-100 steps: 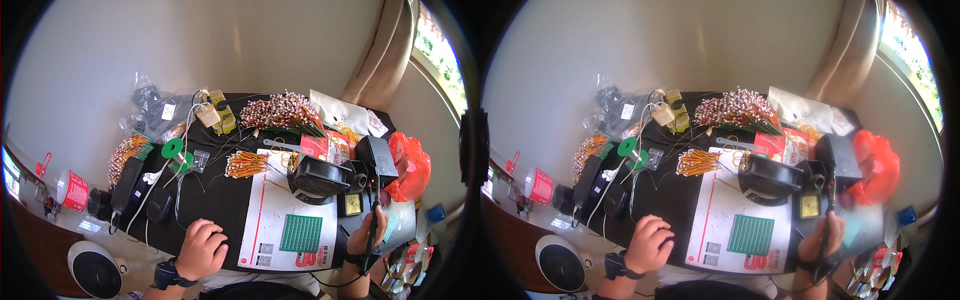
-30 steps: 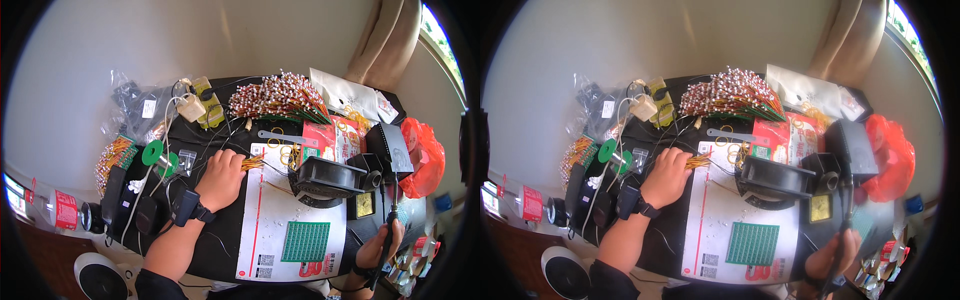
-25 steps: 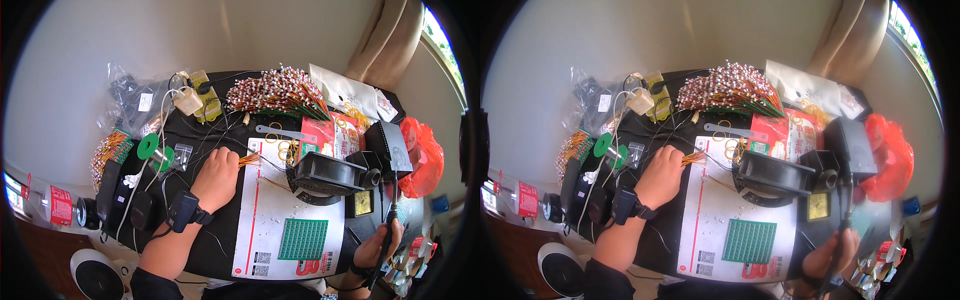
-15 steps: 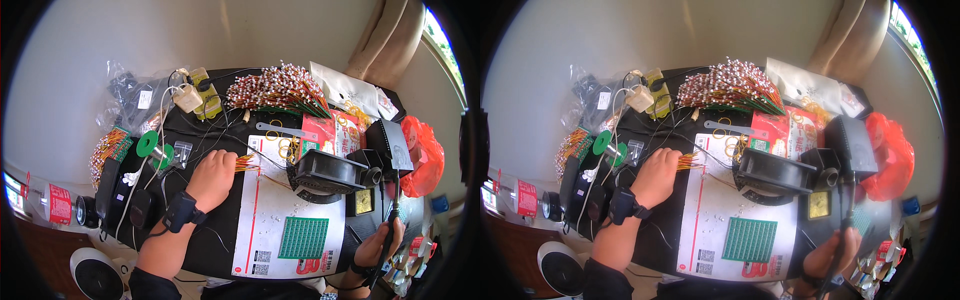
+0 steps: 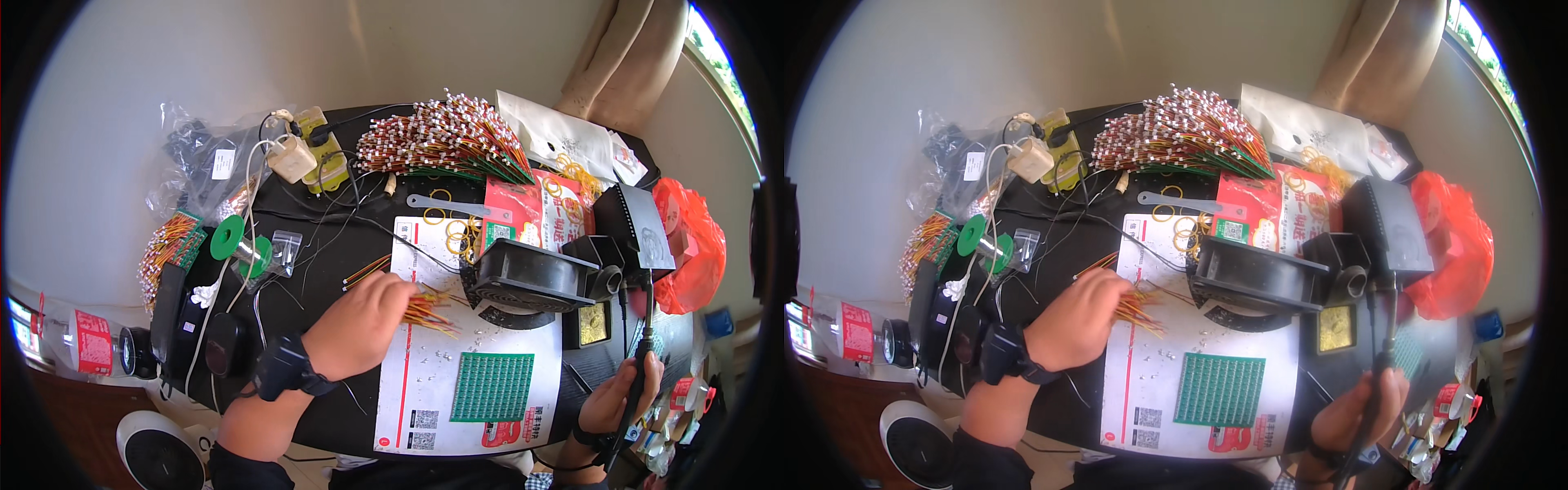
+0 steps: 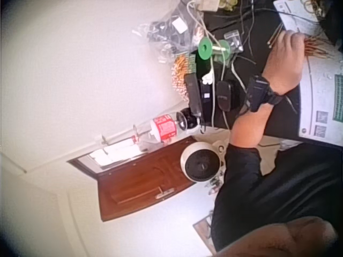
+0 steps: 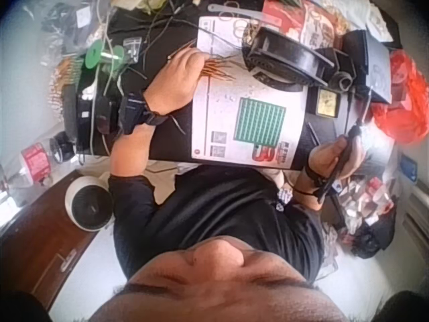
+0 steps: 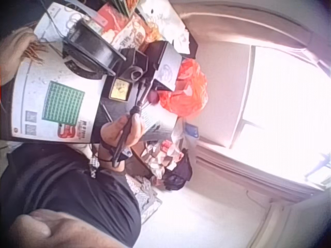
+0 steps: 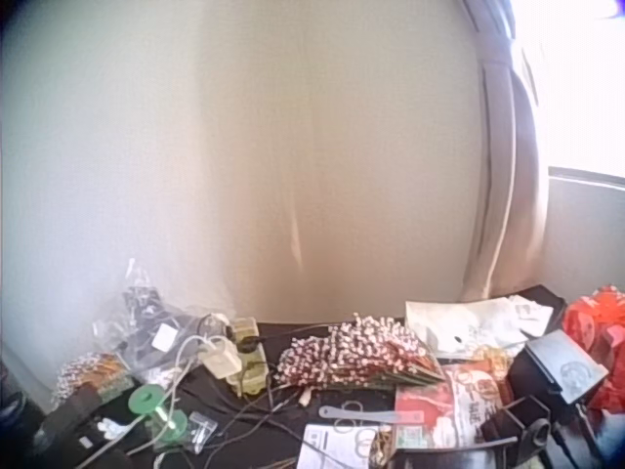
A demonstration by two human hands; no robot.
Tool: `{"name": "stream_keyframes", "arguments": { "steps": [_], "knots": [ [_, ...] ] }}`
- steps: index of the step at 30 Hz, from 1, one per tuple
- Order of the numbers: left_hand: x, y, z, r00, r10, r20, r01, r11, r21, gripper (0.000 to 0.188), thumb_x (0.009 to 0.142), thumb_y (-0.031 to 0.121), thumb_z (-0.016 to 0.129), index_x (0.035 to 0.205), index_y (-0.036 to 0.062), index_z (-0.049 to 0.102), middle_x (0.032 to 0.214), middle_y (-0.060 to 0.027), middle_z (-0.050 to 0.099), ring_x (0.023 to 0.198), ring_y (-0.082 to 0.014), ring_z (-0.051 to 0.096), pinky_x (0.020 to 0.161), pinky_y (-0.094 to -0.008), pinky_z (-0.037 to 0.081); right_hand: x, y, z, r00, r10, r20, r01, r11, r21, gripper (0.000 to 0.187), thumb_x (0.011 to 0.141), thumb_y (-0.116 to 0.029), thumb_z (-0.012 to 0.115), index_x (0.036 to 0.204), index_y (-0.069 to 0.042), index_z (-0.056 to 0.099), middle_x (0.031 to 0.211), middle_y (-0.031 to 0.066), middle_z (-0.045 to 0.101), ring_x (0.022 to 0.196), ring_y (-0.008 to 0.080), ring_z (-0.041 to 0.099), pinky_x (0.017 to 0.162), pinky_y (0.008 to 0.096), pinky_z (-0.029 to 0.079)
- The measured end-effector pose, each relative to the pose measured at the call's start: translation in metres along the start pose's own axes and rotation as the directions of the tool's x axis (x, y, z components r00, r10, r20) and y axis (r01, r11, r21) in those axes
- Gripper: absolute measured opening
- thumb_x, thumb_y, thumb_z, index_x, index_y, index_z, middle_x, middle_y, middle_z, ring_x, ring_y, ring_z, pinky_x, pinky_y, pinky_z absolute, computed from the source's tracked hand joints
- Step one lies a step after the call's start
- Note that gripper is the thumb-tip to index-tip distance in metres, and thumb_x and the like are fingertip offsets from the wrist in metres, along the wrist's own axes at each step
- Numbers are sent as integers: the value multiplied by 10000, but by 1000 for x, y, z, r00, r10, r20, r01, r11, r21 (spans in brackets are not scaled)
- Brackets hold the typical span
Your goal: Soldering electronic components onto a printed circuit board.
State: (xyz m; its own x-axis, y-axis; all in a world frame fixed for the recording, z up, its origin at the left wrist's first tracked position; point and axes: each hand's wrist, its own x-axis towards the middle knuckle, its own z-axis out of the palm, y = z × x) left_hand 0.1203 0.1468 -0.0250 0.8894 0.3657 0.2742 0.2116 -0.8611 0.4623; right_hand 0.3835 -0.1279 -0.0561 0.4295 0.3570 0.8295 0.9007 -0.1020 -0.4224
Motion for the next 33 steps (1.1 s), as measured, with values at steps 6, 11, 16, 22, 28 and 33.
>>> {"name": "stream_keyframes", "arguments": {
  "steps": [6,11,16,22,28,33],
  "knots": [
    [3,13,11,999,4,45,-16,962,272,319,828,56,630,1131,-30,585,1041,-138,567,1004,-305,570,905,-406,500,-1,1,-1,1000,1,9,-1,999,40,324,1073,-109,505,1347,64,514,1401,211,501,1244,240,543,991,292,521],
    [2,21,13,991,-132,35,119,962,247,401,792,46,671,1170,-59,587,1083,-165,543,1027,-345,558,915,-425,494,2,-1,-1,999,-46,20,47,999,-22,319,1070,-93,504,1342,75,514,1397,209,505,1250,251,538,991,295,515],
    [0,22,12,994,-107,21,94,936,338,346,854,83,619,1175,-44,610,1074,-133,547,1018,-290,551,890,-387,497,1,0,-1,998,-51,22,52,998,-25,317,1070,-83,503,1335,90,515,1393,208,506,1252,257,538,973,294,524],
    [5,11,17,997,75,8,-74,962,264,386,841,50,594,1220,-16,620,1091,-107,574,1070,-287,544,968,-413,455,1,4,-5,985,-152,77,160,980,-121,315,1068,-48,487,1333,122,497,1391,214,501,1248,281,544,964,302,548],
    [7,-1,18,999,32,-9,-28,969,244,460,802,132,719,1234,3,626,1114,-112,567,1097,-309,531,1007,-450,426,1,0,-6,994,-87,72,89,995,-32,349,1042,38,495,1390,31,496,1375,224,511,1214,338,575,942,351,575],
    [9,11,9,996,-77,47,64,972,225,561,748,233,811,1231,10,631,1141,-123,557,1117,-326,527,1022,-482,409,-7,10,-13,979,-163,124,192,942,-275,388,1031,51,510,1411,-27,505,1369,221,521,1199,353,588,936,373,577]
  ]
}}
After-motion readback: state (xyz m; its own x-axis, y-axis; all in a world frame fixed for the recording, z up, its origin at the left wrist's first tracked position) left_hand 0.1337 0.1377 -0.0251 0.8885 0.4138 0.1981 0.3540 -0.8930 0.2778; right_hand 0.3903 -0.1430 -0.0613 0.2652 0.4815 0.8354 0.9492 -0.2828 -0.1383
